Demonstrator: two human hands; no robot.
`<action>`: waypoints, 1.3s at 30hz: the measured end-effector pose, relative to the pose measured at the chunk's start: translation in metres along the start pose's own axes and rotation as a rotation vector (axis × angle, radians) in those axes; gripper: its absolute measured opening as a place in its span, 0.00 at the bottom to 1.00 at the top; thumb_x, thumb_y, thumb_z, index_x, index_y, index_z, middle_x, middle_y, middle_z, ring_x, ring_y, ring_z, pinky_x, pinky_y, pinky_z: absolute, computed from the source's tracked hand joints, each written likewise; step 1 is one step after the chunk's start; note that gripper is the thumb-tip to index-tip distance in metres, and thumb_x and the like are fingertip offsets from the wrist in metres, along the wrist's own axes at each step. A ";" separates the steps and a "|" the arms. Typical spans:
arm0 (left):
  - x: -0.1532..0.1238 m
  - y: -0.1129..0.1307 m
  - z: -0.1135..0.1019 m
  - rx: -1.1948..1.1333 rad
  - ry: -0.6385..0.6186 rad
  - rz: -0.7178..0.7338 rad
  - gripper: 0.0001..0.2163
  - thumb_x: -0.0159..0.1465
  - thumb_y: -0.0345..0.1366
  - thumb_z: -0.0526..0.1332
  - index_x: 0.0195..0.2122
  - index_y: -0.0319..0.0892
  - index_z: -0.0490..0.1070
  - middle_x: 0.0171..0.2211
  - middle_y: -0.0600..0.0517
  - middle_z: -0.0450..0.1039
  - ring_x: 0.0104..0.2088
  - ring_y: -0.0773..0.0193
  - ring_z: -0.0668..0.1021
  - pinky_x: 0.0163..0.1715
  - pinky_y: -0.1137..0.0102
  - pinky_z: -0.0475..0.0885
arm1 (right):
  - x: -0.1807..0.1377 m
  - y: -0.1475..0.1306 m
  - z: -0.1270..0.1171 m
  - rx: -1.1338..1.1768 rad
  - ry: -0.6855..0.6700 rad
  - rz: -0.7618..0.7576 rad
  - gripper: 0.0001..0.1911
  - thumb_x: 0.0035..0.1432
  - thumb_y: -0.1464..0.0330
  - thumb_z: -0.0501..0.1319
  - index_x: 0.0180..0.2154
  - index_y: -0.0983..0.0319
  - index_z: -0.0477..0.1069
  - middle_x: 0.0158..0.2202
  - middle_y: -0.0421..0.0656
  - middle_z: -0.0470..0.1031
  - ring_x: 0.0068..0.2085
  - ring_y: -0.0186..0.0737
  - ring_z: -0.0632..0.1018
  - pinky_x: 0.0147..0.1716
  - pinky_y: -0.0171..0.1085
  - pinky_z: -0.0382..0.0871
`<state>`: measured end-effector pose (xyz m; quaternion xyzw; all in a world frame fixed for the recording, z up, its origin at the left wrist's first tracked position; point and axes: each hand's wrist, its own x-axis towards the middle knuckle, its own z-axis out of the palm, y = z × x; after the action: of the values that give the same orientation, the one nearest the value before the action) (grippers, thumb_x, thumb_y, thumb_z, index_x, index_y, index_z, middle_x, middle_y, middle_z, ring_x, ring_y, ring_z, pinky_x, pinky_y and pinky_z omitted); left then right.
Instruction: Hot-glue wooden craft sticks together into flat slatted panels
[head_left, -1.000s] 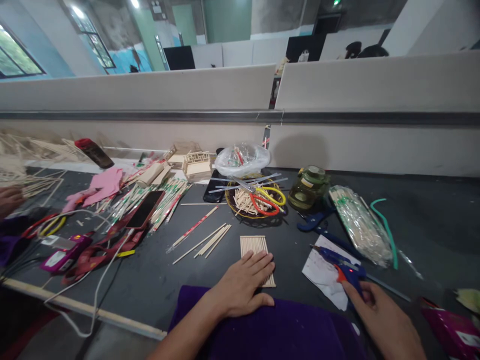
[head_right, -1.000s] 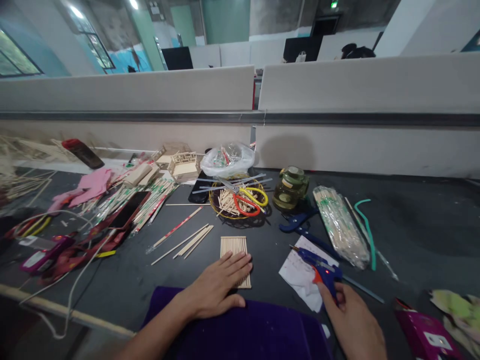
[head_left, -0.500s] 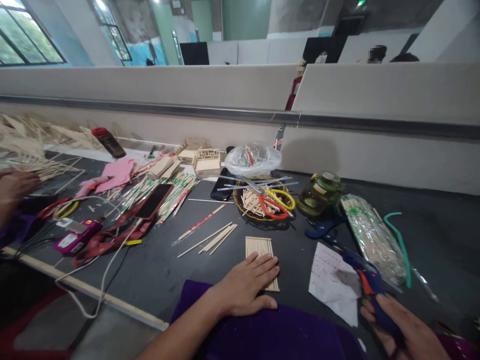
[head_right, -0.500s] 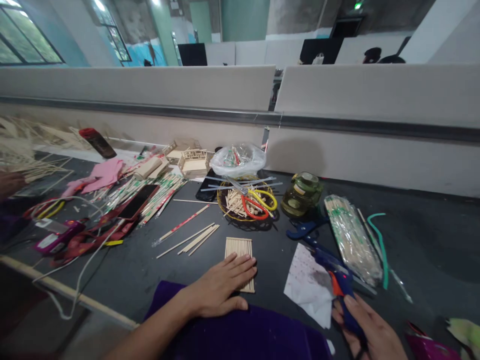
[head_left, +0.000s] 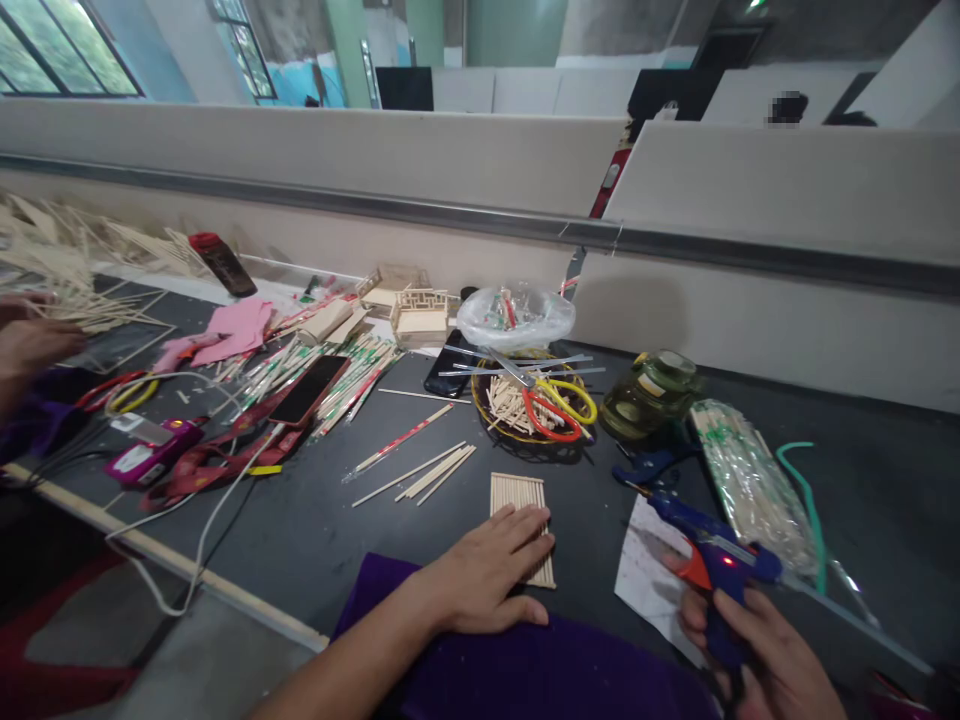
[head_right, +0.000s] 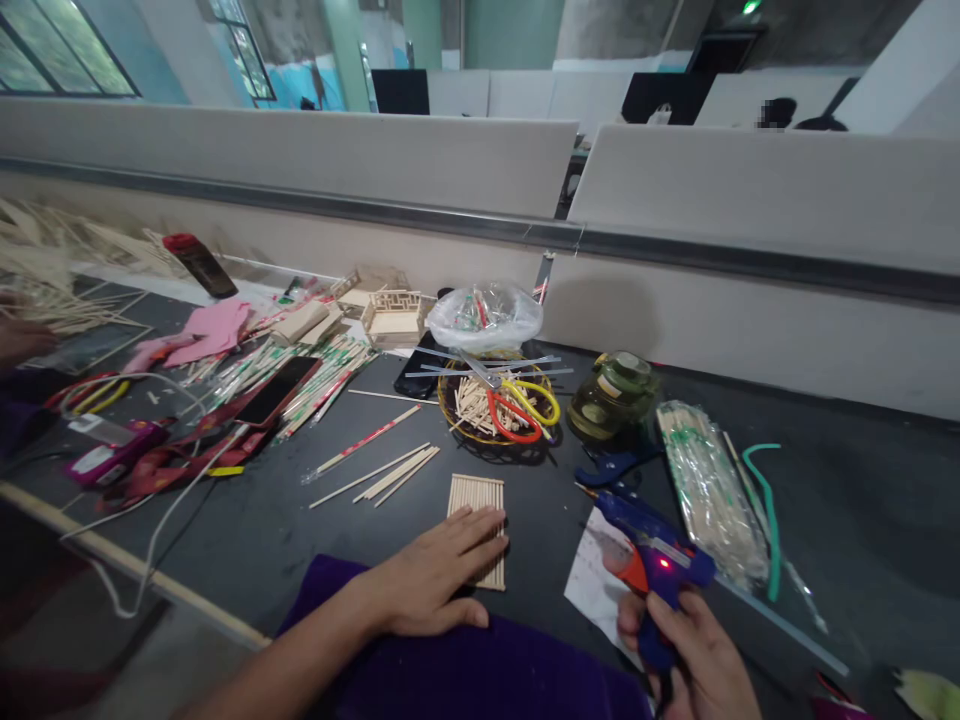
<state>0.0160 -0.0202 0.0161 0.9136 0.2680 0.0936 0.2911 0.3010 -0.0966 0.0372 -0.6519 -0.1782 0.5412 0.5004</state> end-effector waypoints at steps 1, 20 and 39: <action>0.000 0.000 0.000 0.000 0.000 -0.002 0.34 0.65 0.57 0.47 0.66 0.40 0.49 0.68 0.41 0.43 0.68 0.53 0.47 0.66 0.56 0.47 | 0.000 0.000 0.001 -0.020 -0.023 -0.015 0.13 0.48 0.57 0.65 0.33 0.56 0.71 0.24 0.39 0.72 0.26 0.39 0.73 0.22 0.35 0.70; 0.005 0.010 0.000 0.148 0.087 -0.006 0.31 0.64 0.58 0.46 0.59 0.39 0.58 0.53 0.41 0.66 0.58 0.51 0.64 0.63 0.56 0.53 | -0.003 0.006 0.019 -0.089 -0.126 -0.129 0.14 0.52 0.58 0.64 0.38 0.59 0.71 0.23 0.37 0.70 0.27 0.35 0.69 0.30 0.33 0.66; 0.004 0.010 0.000 0.169 0.061 -0.002 0.30 0.65 0.57 0.46 0.61 0.40 0.57 0.55 0.44 0.66 0.59 0.53 0.63 0.64 0.56 0.49 | -0.006 0.009 0.026 -0.069 -0.150 -0.118 0.20 0.52 0.58 0.66 0.45 0.58 0.69 0.22 0.35 0.68 0.26 0.36 0.68 0.28 0.34 0.64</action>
<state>0.0238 -0.0243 0.0217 0.9313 0.2848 0.0980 0.2048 0.2728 -0.0930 0.0349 -0.6147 -0.2719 0.5516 0.4939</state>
